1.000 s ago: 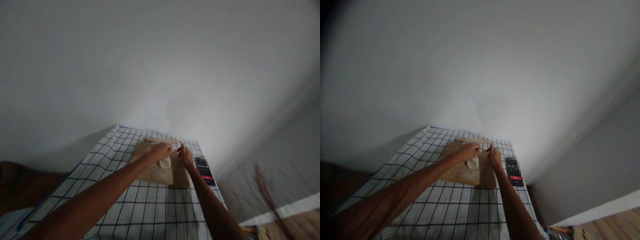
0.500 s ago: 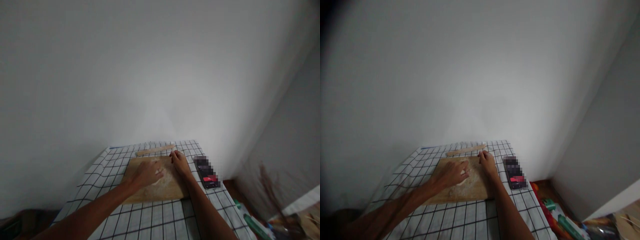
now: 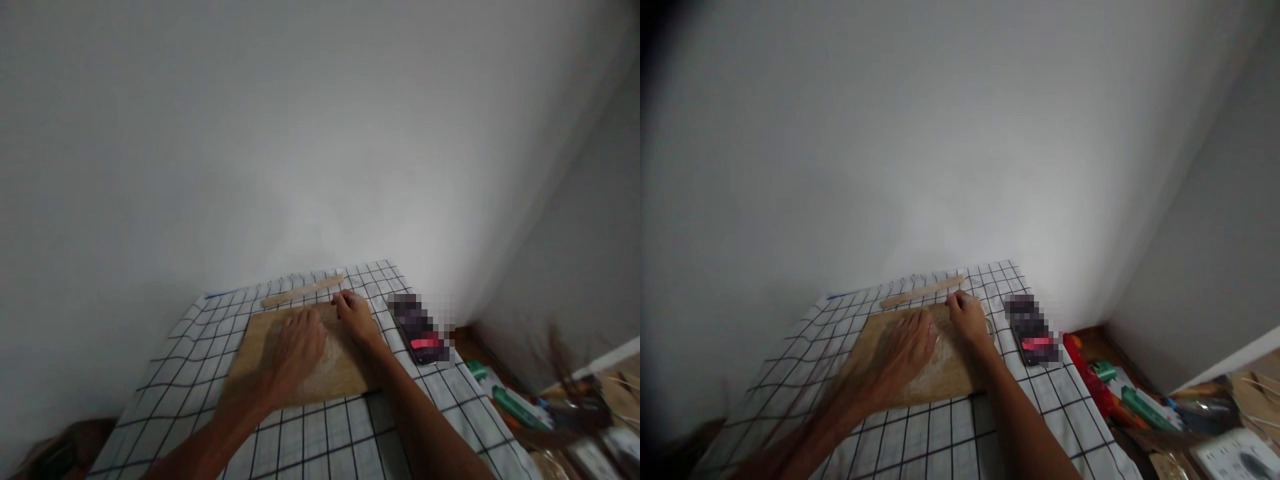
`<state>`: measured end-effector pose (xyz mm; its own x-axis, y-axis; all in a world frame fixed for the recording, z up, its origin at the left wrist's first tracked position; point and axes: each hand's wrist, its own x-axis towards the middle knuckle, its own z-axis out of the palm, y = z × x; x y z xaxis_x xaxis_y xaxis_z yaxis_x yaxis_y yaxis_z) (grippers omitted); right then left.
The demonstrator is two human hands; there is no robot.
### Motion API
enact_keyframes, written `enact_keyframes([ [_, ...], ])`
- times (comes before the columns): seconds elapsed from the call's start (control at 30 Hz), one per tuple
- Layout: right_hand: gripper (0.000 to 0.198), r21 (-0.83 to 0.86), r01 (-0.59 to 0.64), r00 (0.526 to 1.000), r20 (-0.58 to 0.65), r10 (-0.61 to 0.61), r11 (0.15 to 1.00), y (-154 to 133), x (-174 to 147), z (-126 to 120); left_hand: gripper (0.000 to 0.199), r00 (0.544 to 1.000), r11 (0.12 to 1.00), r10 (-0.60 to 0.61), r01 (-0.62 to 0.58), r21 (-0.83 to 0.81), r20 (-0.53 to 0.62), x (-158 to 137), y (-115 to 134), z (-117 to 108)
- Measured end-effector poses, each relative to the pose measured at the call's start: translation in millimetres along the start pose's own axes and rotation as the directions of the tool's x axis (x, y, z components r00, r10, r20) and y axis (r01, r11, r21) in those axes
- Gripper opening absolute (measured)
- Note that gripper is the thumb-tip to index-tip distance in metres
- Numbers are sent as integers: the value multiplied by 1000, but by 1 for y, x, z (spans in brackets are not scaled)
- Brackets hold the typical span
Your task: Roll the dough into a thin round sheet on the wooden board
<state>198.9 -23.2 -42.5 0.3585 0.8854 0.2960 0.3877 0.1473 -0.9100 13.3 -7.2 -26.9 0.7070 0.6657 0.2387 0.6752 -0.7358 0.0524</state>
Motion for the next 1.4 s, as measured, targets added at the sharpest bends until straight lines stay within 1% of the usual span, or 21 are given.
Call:
enact_keyframes([
  [0.03, 42, -13, 5, 1000, -14, -6, 1000, -1, 0, 0, 25, 998, 999, -32, 34, 43, -45, 3, 5, 2],
  [0.1, 41, -28, 22, 999, -28, -23, 999, 0, 1, -2, 29, 995, 996, -55, 60, 62, -80, 10, 13, 5],
  [0.2, 42, -8, 34, 999, -3, -34, 999, 3, 4, -7, 34, 998, 999, -40, 40, -1, -52, 15, 13, 1],
  [0.3, 42, 14, 36, 999, 7, -36, 999, 7, 6, -10, 30, 992, 992, 123, -123, -8, -22, 10, 4, -6],
  [0.37, 41, 27, 42, 999, -3, -41, 999, 10, 7, -10, 22, 967, 966, 256, -256, 24, 7, 8, -4, -9],
  [0.43, 41, 35, 47, 999, -12, -47, 998, 11, 8, -10, 17, 953, 954, 298, -300, 25, 45, 11, -12, -12],
  [0.47, 42, 36, 50, 999, -14, -50, 998, 11, 8, -9, 16, 963, 964, 267, -267, 10, 49, 13, -15, -14],
  [0.53, 43, 40, 58, 998, -11, -58, 998, 11, 9, -8, 18, 991, 990, 132, -132, -53, 6, 20, -21, -20],
  [0.6, 43, 50, 66, 998, -3, -66, 997, 12, 10, -8, 15, 998, 991, -11, 2, -136, -64, 27, -23, -26],
  [0.63, 43, 57, 70, 998, -1, -70, 996, 13, 10, -8, 14, 996, 986, -46, 33, -161, -82, 30, -24, -28],
  [0.67, 43, 65, 72, 997, -3, -72, 995, 14, 10, -7, 17, 995, 986, -54, 40, -162, -82, 32, -24, -28],
  [0.73, 41, 80, 70, 998, -13, -69, 994, 16, 10, -7, 24, 999, 994, -14, 10, -106, -37, 32, -26, -25],
  [0.83, 39, 102, 60, 998, -25, -58, 993, 18, 9, -7, 29, 1000, 1000, 24, -24, -8, 5, 26, -30, -9],
  [0.97, 39, 106, 66, 997, -38, -62, 992, 13, 9, -3, 32, 996, 998, -51, 53, 23, -68, 17, -26, 15],
  [1.07, 40, 75, 52, 998, -39, -49, 996, 6, 10, 1, 35, 991, 996, -86, 88, 18, -102, 15, -14, 17],
  [1.1, 40, 67, 48, 998, -31, -46, 997, 5, 9, 1, 35, 992, 997, -68, 71, 22, -111, 15, -12, 14],
  [1.17, 40, 67, 49, 999, -16, -48, 997, 5, 9, 0, 32, 993, 999, 28, -23, 42, -118, 11, -13, 8],
  [1.23, 41, 84, 50, 999, -24, -48, 995, 8, 9, -3, 27, 979, 983, 176, -169, 71, -104, 2, -23, 3],
  [1.3, 41, 101, 50, 998, -36, -46, 994, 12, 10, -4, 22, 947, 946, 319, -315, 79, -45, -7, -39, -1],
  [1.33, 40, 106, 52, 998, -37, -48, 993, 14, 11, -4, 18, 935, 932, 356, -354, 73, -9, -9, -48, -2],
  [1.4, 39, 111, 57, 998, -29, -55, 992, 16, 13, -2, 14, 948, 947, 317, -318, 48, 33, -7, -60, -8],
])
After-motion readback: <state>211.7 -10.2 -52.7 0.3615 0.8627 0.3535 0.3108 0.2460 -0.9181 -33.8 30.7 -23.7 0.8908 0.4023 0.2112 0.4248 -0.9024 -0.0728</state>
